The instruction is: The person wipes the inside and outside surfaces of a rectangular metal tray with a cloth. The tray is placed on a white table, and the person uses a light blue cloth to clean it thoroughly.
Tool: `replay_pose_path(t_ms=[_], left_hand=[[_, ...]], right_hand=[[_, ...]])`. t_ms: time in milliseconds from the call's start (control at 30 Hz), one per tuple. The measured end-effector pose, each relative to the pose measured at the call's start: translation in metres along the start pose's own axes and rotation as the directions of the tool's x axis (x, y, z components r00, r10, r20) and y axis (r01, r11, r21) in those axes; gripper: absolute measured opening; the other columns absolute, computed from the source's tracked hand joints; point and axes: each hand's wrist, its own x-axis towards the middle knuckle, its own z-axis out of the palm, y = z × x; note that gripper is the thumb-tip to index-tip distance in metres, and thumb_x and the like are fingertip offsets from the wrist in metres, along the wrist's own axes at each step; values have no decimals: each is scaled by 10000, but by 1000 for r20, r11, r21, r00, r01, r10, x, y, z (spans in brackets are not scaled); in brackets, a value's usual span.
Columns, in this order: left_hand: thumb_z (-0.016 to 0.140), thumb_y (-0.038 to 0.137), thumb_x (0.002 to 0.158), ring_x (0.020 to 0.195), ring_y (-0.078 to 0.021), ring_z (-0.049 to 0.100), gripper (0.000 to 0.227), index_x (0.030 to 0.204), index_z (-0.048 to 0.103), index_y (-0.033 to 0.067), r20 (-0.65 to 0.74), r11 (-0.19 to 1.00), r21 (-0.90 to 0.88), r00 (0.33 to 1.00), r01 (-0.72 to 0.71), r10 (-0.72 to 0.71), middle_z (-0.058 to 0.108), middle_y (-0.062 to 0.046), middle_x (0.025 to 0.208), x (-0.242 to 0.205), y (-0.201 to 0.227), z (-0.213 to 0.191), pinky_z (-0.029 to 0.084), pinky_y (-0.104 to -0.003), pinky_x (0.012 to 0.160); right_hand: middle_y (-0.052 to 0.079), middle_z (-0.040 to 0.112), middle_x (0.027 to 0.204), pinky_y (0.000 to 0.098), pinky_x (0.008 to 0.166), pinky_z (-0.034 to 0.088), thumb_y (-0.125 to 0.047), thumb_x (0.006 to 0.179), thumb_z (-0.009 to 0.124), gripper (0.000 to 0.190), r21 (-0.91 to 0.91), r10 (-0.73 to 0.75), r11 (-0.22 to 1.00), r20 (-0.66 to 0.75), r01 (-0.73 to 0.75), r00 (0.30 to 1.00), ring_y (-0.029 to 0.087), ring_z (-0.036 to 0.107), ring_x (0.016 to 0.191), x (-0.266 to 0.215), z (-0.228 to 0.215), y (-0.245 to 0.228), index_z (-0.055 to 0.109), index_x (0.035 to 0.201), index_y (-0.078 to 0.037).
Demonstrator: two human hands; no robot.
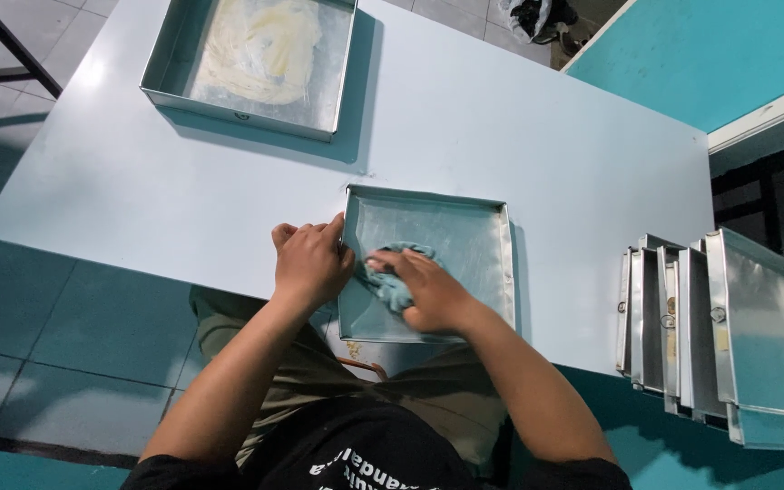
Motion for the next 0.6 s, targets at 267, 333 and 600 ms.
replay_pose_path(t_ms=[267, 333, 600], left_hand=[[593, 242, 969, 990, -250, 741, 323, 1270, 665, 150, -11, 999, 35, 1000, -15, 16, 778, -37, 923, 2, 0, 4, 324, -483, 1058], [590, 245, 972, 990, -245, 743, 305, 1255, 668, 160, -11, 999, 47, 1000, -7, 7, 779, -32, 922, 1, 2, 4, 329, -477, 1059], [580, 262, 977, 983, -253, 738, 305, 1248, 663, 147, -35, 998, 12, 998, 59, -59, 777, -52, 934, 3, -3, 17, 325, -472, 1025]], right_hand=[[73, 548, 1378, 501, 1190, 348, -58, 568, 596, 926, -199, 256, 936, -185, -291, 949, 346, 524, 1327, -17, -15, 100, 596, 1469, -268], [31, 516, 1359, 506, 1170, 356, -44, 582, 586, 920, -159, 350, 911, -190, -381, 917, 331, 511, 1312, -6, -12, 94, 603, 1465, -302], [49, 648, 1252, 495, 1165, 374, 11, 580, 655, 597, -230, -13, 972, 139, 46, 990, 318, 551, 1309, 27, 43, -4, 765, 1113, -234]])
